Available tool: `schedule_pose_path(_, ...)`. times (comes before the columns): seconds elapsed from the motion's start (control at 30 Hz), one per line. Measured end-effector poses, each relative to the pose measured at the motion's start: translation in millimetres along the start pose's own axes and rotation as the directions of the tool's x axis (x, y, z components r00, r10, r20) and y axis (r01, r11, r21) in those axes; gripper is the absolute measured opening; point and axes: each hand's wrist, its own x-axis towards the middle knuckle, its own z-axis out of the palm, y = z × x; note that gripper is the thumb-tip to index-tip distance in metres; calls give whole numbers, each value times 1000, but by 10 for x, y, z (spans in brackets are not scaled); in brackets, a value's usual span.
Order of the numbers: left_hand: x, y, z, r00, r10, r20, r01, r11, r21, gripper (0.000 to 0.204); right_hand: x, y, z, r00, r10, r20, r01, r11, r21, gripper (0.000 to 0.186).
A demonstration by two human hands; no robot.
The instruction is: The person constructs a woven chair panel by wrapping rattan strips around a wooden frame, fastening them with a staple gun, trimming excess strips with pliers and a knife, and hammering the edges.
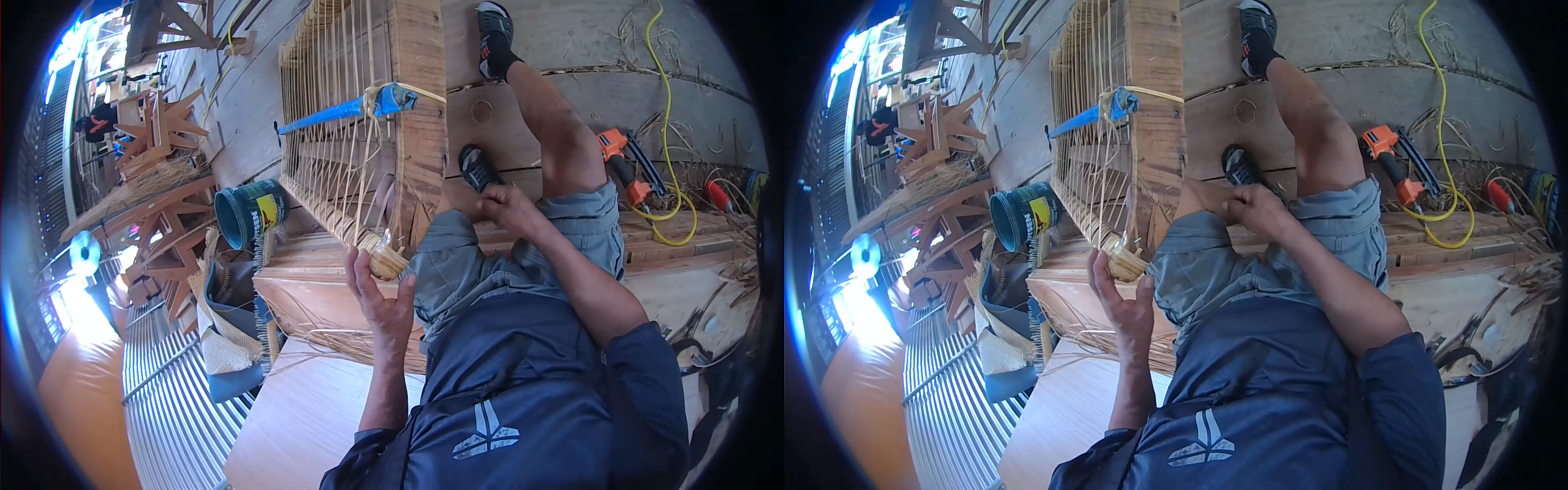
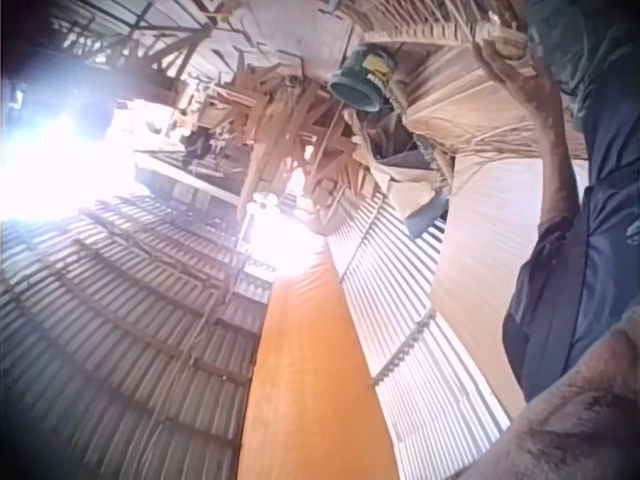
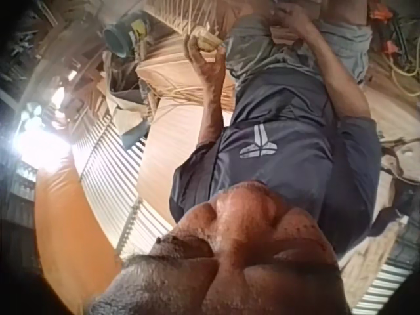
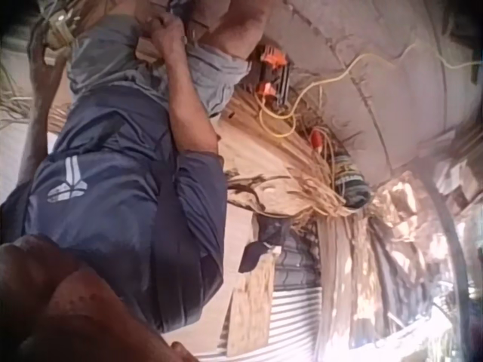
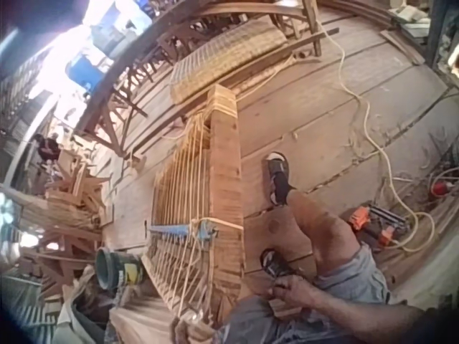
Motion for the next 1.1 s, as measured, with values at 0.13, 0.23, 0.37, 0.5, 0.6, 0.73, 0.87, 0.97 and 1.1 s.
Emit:
schedule_pose_path(0.13,-170,37,162,967,-240,-91,185,899,-397,85,64,-407,-99,911,-217,-351,316,914,255,14)
schedule_pose_path(0.23,-227,-15,220,969,-220,-108,181,940,-288,85,105,-992,-271,841,-399,-366,485,856,181,18)
schedule_pose_path(0.37,-115,-65,192,988,-55,-145,59,998,27,80,174,-1451,-155,696,-653,-300,639,753,-158,17)
schedule_pose_path(0.5,-94,-92,115,978,36,-205,-10,992,123,75,-14,-1473,134,702,-616,-356,629,772,-95,16)
schedule_pose_path(0.6,-20,-121,85,973,96,-212,-78,993,92,72,-136,-1172,354,792,-512,-333,502,856,-122,15)
schedule_pose_path(0.73,8,-143,92,966,104,-238,-89,993,72,73,-259,-811,594,902,-409,-137,395,911,-118,12)
schedule_pose_path(0.87,-21,-200,87,967,86,-238,-79,996,36,72,-314,-673,692,974,-227,20,228,970,-90,15)
schedule_pose_path(0.97,20,-175,135,965,118,-235,-121,993,2,68,-269,-449,592,984,-179,21,177,980,96,22)
schedule_pose_path(1.1,-41,-251,89,955,128,-268,-139,990,-24,71,-279,-479,688,993,-121,12,117,981,152,28)
